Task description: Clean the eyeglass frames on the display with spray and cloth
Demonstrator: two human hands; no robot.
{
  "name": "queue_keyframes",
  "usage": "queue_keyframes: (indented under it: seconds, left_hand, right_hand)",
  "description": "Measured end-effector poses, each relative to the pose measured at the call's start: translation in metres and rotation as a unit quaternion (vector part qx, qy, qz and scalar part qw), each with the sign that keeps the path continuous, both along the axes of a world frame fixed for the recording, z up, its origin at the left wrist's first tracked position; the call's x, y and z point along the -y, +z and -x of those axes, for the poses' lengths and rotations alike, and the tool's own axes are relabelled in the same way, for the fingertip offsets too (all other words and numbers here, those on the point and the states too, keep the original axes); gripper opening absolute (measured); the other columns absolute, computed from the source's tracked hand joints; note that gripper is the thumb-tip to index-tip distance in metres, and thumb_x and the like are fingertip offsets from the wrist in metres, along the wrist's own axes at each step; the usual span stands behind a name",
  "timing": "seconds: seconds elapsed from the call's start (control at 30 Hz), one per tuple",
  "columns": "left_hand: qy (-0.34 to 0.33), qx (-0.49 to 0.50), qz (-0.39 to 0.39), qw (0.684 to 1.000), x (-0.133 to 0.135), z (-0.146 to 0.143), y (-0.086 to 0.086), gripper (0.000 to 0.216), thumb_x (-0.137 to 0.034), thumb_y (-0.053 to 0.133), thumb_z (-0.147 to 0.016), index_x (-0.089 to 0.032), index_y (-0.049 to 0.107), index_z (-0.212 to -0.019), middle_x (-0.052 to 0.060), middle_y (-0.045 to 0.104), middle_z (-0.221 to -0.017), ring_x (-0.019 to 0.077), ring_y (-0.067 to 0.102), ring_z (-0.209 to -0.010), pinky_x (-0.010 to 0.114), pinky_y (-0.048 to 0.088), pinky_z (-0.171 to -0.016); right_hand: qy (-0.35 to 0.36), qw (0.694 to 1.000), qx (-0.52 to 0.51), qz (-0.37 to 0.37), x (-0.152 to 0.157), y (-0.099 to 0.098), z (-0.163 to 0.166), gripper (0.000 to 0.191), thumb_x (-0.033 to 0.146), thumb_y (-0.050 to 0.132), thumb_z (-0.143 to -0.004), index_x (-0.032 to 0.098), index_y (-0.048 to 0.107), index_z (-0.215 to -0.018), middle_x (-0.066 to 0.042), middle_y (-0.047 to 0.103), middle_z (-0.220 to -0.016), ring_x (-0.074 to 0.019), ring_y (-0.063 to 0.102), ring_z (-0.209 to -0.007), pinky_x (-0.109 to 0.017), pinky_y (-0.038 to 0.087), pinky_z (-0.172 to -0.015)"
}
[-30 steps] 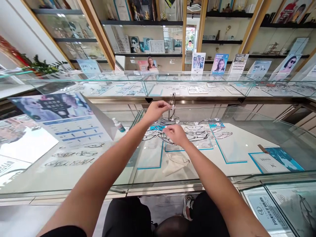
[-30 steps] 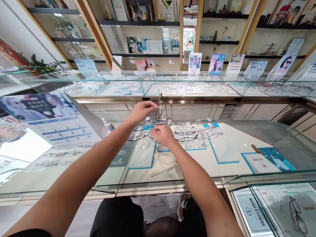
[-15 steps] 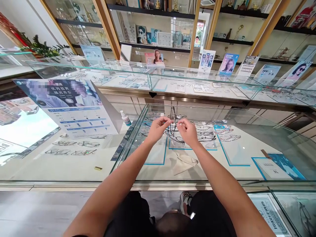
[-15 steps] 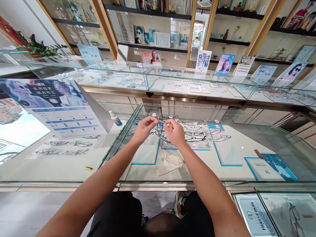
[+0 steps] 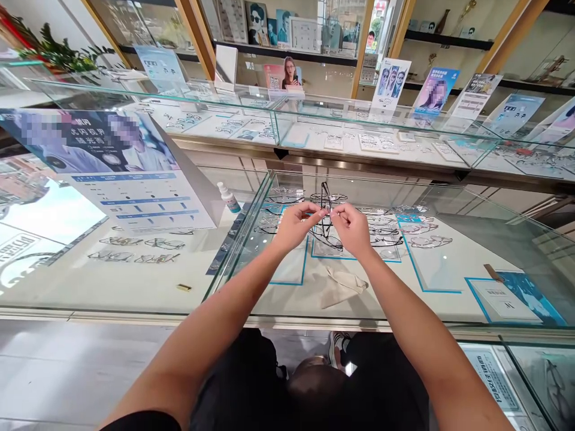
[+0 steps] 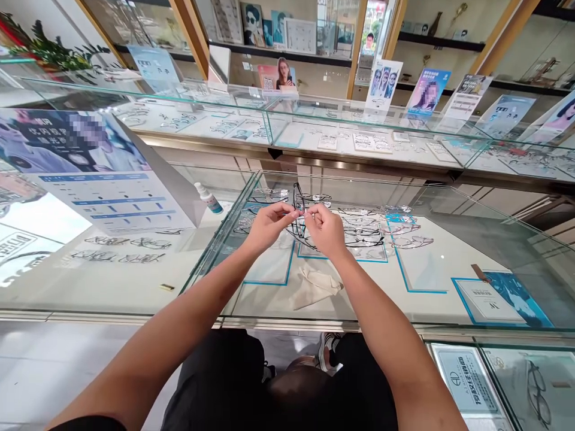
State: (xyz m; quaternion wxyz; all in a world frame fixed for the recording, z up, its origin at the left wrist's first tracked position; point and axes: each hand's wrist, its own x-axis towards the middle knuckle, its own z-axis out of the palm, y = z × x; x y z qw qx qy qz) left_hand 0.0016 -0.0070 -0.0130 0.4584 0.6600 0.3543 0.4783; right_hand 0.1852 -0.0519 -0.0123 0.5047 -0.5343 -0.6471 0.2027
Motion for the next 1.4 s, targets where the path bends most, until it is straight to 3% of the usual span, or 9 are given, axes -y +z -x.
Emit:
queue_keyframes:
  seconds: [0.17,0.33,0.5,0.77,1.0,1.07,1.17,1.27,1.4]
  left_hand:
    - [0.008,-0.007,-0.013,1.0,-0.003,0.001,-0.002,0.038,-0.057,0.075,-0.089,-0.02,0.071,-0.091,0.007,0.077,-0.097,0.0199,0.068,-0.092,0.031,0.051,-0.084]
    - [0.025,-0.029,-0.045,0.998,-0.005,0.003,-0.001,0.03,-0.051,0.07,-0.093,-0.021,0.068,-0.089,0.007,0.077,-0.097,0.0214,0.067,-0.093,0.034,0.049,-0.085]
    - [0.034,-0.078,-0.087,0.993,-0.006,0.005,0.0,0.027,-0.048,0.066,-0.095,-0.023,0.065,-0.087,0.005,0.076,-0.094,0.0219,0.067,-0.093,0.036,0.047,-0.088]
    - [0.01,-0.125,-0.084,0.988,-0.01,0.008,-0.004,0.029,-0.049,0.062,-0.097,-0.022,0.066,-0.088,0.005,0.075,-0.095,0.0228,0.066,-0.094,0.036,0.045,-0.085]
    - [-0.001,-0.116,-0.093,0.989,-0.009,0.006,-0.004,0.029,-0.049,0.063,-0.097,-0.022,0.067,-0.087,0.005,0.074,-0.092,0.0222,0.066,-0.091,0.037,0.046,-0.087]
    - [0.019,-0.098,-0.094,0.991,-0.008,0.005,-0.004,0.029,-0.049,0.064,-0.096,-0.022,0.067,-0.087,0.005,0.074,-0.093,0.0223,0.066,-0.092,0.037,0.047,-0.087]
    - [0.031,-0.089,-0.102,0.99,-0.005,0.003,-0.004,0.028,-0.049,0.064,-0.097,-0.022,0.067,-0.088,0.005,0.075,-0.094,0.0221,0.066,-0.092,0.037,0.048,-0.087]
    - [0.009,-0.11,-0.117,0.987,0.001,0.0,-0.006,0.028,-0.048,0.062,-0.1,-0.023,0.067,-0.09,0.004,0.075,-0.094,0.0217,0.066,-0.091,0.036,0.047,-0.086]
    - [-0.003,-0.124,-0.144,0.982,0.008,-0.005,-0.008,0.026,-0.047,0.061,-0.102,-0.023,0.067,-0.093,0.003,0.075,-0.096,0.0215,0.066,-0.093,0.036,0.047,-0.087]
  right_hand:
    - [-0.045,0.997,0.061,-0.021,0.0,0.003,-0.002,0.018,0.037,0.056,-0.099,0.024,0.06,-0.087,0.009,0.039,-0.056,-0.0133,0.038,-0.054,-0.028,0.032,-0.064]
    - [-0.134,0.979,0.151,-0.016,-0.001,0.004,-0.007,0.023,0.037,0.047,-0.107,0.024,0.066,-0.104,0.005,0.058,-0.058,-0.0164,0.048,-0.054,-0.031,0.029,-0.065]
    - [-0.194,0.969,0.155,-0.011,-0.004,0.004,-0.013,0.023,0.033,0.047,-0.106,0.025,0.065,-0.119,-0.003,0.083,-0.093,-0.0201,0.063,-0.064,-0.034,0.036,-0.07]
    - [-0.2,0.975,0.083,-0.043,-0.011,0.0,-0.021,0.036,0.035,0.056,-0.099,0.026,0.049,-0.133,-0.011,0.078,-0.131,-0.0205,0.069,-0.073,-0.04,0.05,-0.08]
    - [-0.218,0.972,0.07,-0.059,-0.012,0.001,-0.023,0.023,0.035,0.058,-0.097,0.025,0.058,-0.117,-0.009,0.075,-0.115,-0.0214,0.066,-0.079,-0.039,0.047,-0.08]
    - [-0.197,0.977,0.054,-0.062,-0.011,0.002,-0.021,0.013,0.036,0.057,-0.098,0.025,0.061,-0.104,-0.005,0.073,-0.103,-0.0189,0.06,-0.073,-0.037,0.046,-0.077]
    - [-0.125,0.99,0.021,-0.064,-0.01,0.002,-0.014,0.018,0.04,0.058,-0.099,0.024,0.062,-0.09,-0.002,0.069,-0.09,-0.0172,0.055,-0.069,-0.033,0.045,-0.07]
    - [-0.069,0.996,0.004,-0.056,-0.008,0.002,-0.008,0.02,0.043,0.065,-0.096,0.024,0.066,-0.09,-0.002,0.069,-0.091,-0.0166,0.056,-0.07,-0.032,0.046,-0.07]
    - [-0.073,0.997,-0.002,-0.032,-0.008,0.001,-0.005,0.018,0.041,0.068,-0.093,0.024,0.065,-0.089,0.0,0.067,-0.088,-0.0158,0.054,-0.066,-0.033,0.045,-0.07]
